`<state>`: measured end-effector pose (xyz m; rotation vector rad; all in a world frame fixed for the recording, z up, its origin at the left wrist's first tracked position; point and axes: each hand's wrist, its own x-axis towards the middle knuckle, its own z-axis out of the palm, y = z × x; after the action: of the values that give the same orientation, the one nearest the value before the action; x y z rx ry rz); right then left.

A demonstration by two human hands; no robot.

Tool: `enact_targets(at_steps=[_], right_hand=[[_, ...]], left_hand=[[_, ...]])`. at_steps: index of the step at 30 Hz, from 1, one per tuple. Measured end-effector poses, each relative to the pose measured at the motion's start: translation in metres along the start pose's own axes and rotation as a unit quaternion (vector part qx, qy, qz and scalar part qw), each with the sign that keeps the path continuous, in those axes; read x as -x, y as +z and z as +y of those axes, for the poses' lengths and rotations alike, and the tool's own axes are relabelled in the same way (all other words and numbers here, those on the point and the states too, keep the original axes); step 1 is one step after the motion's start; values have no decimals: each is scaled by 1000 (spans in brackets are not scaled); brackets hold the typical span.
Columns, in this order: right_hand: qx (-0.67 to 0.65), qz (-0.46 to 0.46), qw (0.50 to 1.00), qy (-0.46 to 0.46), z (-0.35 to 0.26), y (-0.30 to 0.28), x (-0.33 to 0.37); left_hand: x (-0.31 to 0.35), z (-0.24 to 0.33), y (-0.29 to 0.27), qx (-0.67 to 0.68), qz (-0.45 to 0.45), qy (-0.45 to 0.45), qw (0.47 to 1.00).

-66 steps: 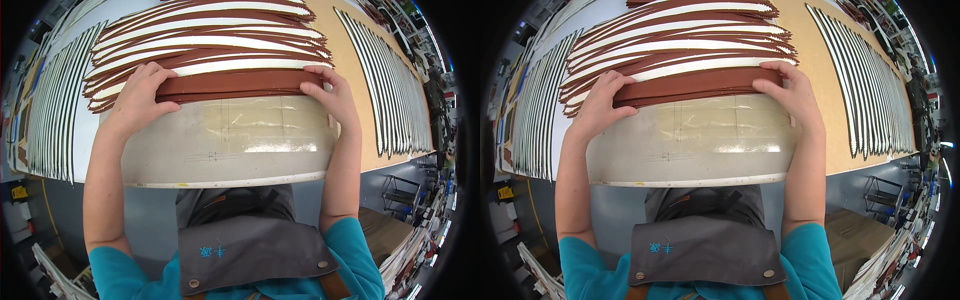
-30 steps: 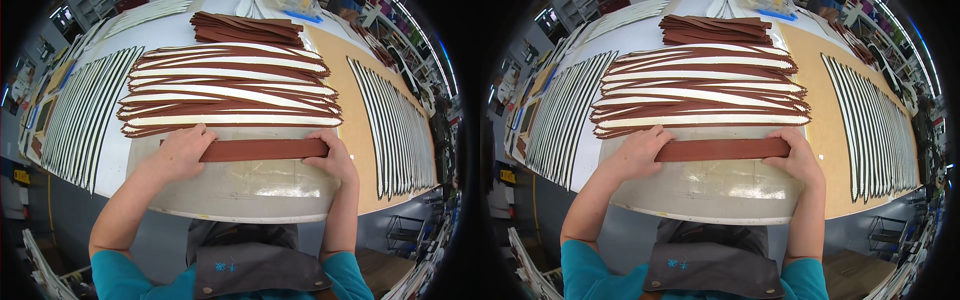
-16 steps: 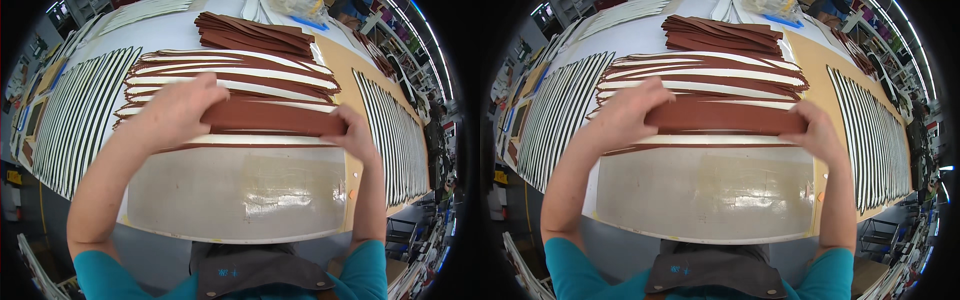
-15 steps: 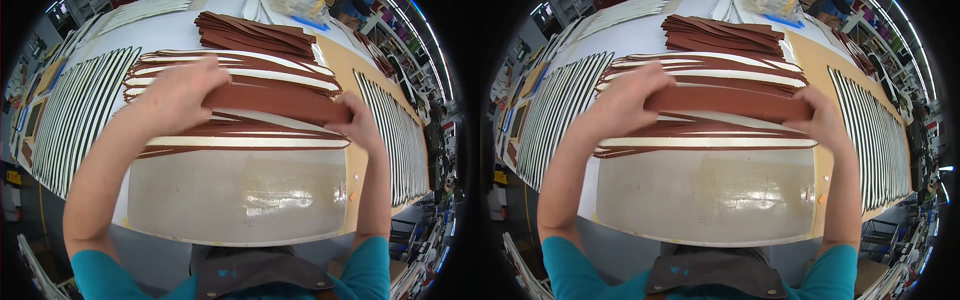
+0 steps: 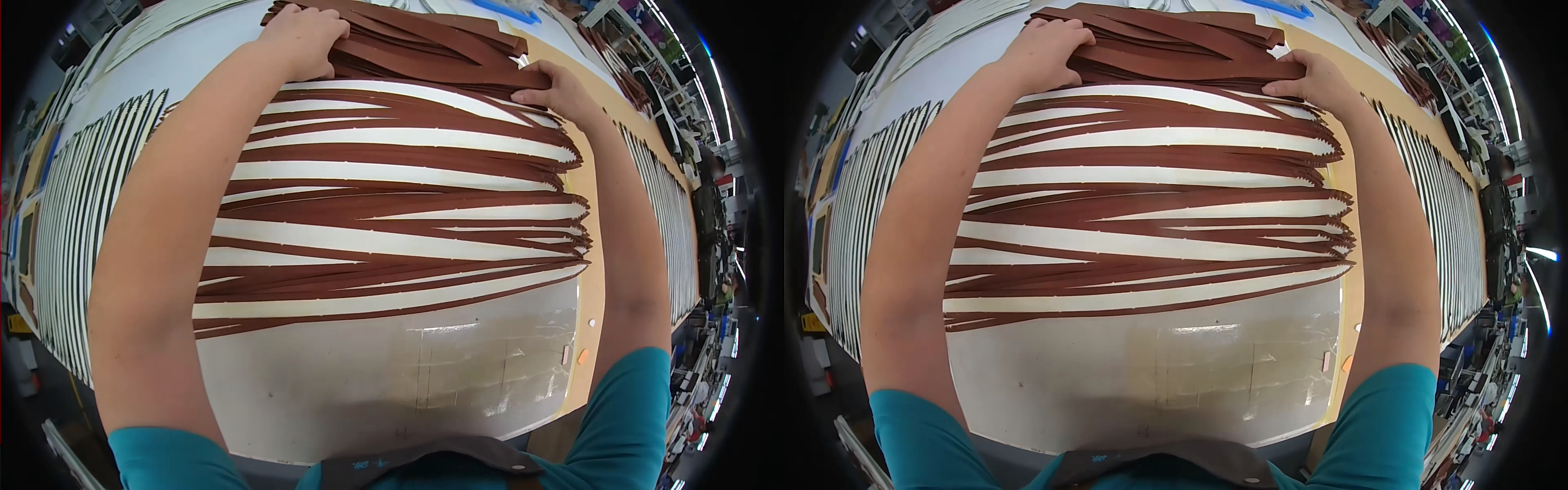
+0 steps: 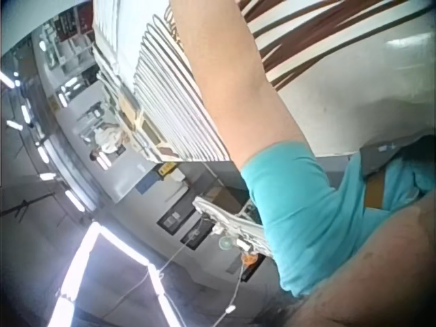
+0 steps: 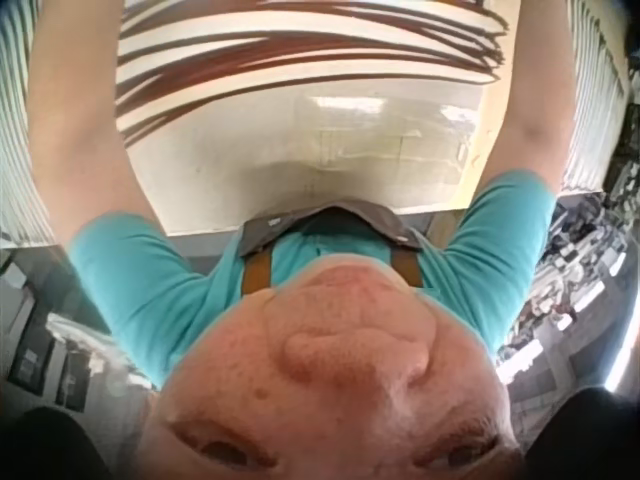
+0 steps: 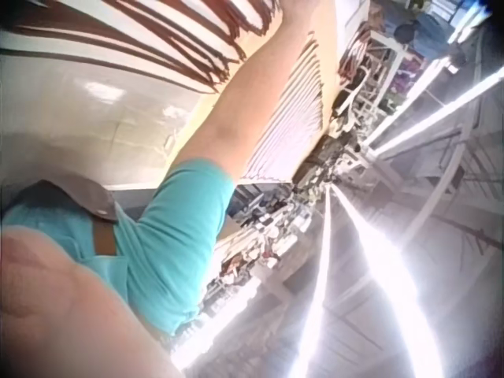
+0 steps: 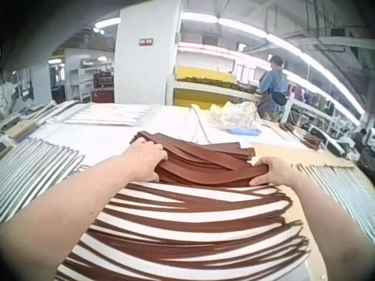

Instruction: The person repeatedly picks up long, curved, brown and white decorative strips from a pile on a workbench. They align the strips and use a small orange tool to press or smooth the edges, then place the finished strips back onto the pile. The process is repetitive and involves handling the strips one by one.

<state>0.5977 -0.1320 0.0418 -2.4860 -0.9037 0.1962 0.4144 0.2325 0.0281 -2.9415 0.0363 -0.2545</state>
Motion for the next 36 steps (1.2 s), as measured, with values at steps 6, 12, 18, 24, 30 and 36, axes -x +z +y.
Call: enact_targets(at_steps=[6,12,18,24,30,36], right_hand=[[-55,-46,997,-2,15,-14,11],[77,-48,995,-31,18,-4,-1],[61,-11,998,-9,29,5,-5],[94,33,993,66,7,10,-12],[-62,-56,993,86,10,7,-8],[-18,41,997,67,-2,11,4]], left_hand=[[9,2,14,-29,79,42,996],[17,2,21,-3,102,11,995],[11,8,9,7,59,2,998],[4,13,0,4,13,-49,999],[10,28,-16,11,-2,-48,999],[30,22,-4,73,129,-31,989]])
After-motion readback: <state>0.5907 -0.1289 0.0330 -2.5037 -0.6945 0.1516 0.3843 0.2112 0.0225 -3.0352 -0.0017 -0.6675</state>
